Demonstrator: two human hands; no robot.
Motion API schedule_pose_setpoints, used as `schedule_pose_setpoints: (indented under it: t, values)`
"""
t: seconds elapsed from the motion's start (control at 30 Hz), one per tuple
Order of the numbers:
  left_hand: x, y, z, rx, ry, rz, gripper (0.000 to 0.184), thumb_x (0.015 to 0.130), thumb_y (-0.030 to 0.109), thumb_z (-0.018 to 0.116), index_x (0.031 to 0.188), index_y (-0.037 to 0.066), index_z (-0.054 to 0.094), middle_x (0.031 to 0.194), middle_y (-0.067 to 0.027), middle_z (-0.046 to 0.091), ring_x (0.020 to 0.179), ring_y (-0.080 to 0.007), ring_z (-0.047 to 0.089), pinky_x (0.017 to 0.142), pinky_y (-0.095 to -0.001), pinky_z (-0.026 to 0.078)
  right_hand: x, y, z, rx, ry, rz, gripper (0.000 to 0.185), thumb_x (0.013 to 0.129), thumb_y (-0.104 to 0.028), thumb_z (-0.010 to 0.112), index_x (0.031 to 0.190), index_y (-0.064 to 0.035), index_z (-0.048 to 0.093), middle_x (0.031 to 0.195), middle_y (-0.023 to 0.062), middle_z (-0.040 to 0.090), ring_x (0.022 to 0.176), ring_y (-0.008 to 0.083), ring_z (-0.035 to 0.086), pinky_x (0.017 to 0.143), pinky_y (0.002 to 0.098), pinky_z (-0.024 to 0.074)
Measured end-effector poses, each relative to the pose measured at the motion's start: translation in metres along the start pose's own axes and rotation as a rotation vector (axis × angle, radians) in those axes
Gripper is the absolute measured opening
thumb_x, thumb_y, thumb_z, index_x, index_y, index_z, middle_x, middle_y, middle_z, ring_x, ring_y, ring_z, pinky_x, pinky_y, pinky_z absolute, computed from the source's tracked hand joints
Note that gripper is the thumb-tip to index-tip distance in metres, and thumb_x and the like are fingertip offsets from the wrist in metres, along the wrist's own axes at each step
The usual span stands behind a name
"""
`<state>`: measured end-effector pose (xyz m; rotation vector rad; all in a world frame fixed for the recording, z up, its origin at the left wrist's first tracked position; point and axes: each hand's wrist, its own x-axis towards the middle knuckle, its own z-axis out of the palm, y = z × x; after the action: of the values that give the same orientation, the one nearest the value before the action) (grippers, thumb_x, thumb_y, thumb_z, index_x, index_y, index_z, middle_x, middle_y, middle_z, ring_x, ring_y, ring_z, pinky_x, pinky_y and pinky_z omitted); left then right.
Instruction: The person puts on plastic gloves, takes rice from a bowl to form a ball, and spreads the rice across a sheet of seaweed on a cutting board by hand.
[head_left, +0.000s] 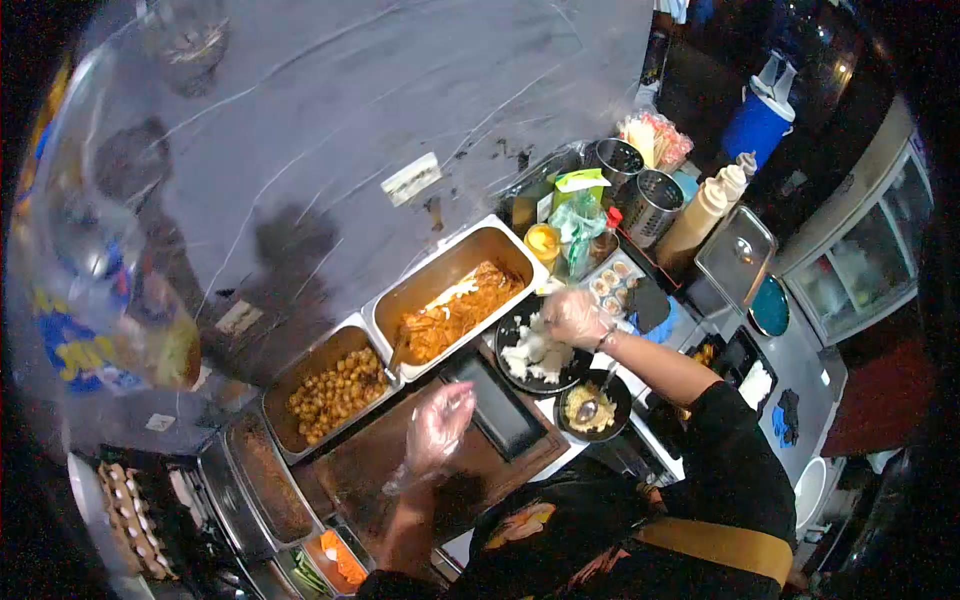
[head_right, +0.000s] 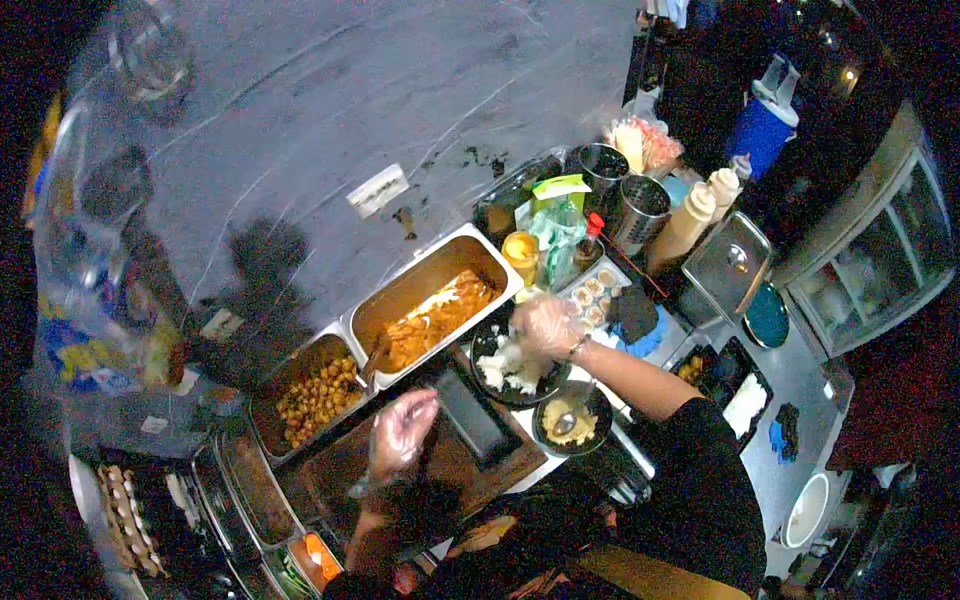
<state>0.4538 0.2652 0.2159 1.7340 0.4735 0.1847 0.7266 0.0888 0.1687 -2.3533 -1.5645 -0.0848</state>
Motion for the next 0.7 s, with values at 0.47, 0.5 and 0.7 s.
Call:
schedule_pose_setpoints:
  t: [0.47, 0.5, 0.7]
  values:
    - [0.290, 0.089, 0.111, 0.932, 0.207, 0.808, 0.068, 0.077, 0.010, 0.067, 0.138, 0.002, 0.038, 0.128, -0.0168, 0.052, 0.120, -0.0352, 0.048, 0.102, -0.0465, 0.036, 0.140, 0.190, -0.073, -0.217, 0.291, -0.304, 0.029, 0.075, -0.008, 0.060, 0.104, -0.0090, 0.060, 0.107, 0.0106, 0.060, 0.102, 0.0298, 0.058, 0.089, 0.0404, 0.0481]
    - [0.300, 0.082, 0.115, 0.968, 0.209, 0.813, 0.068, 0.074, 0.008, 0.068, 0.136, 0.003, 0.040, 0.124, -0.0155, 0.054, 0.117, -0.0340, 0.049, 0.099, -0.0458, 0.037, 0.135, 0.188, -0.070, -0.164, 0.274, -0.307, 0.027, 0.075, -0.009, 0.060, 0.102, -0.0095, 0.061, 0.105, 0.0096, 0.060, 0.102, 0.0290, 0.058, 0.088, 0.0401, 0.0488]
    - [0.313, 0.060, 0.124, 1.128, 0.321, 0.871, 0.038, 0.072, 0.005, 0.063, 0.109, 0.009, 0.057, 0.107, -0.0073, 0.057, 0.104, -0.0267, 0.051, 0.094, -0.0473, 0.035, 0.124, 0.190, -0.069, -0.186, 0.511, -0.443, 0.017, 0.073, -0.016, 0.061, 0.089, -0.0122, 0.059, 0.091, 0.0038, 0.060, 0.090, 0.0237, 0.059, 0.077, 0.0362, 0.0510]
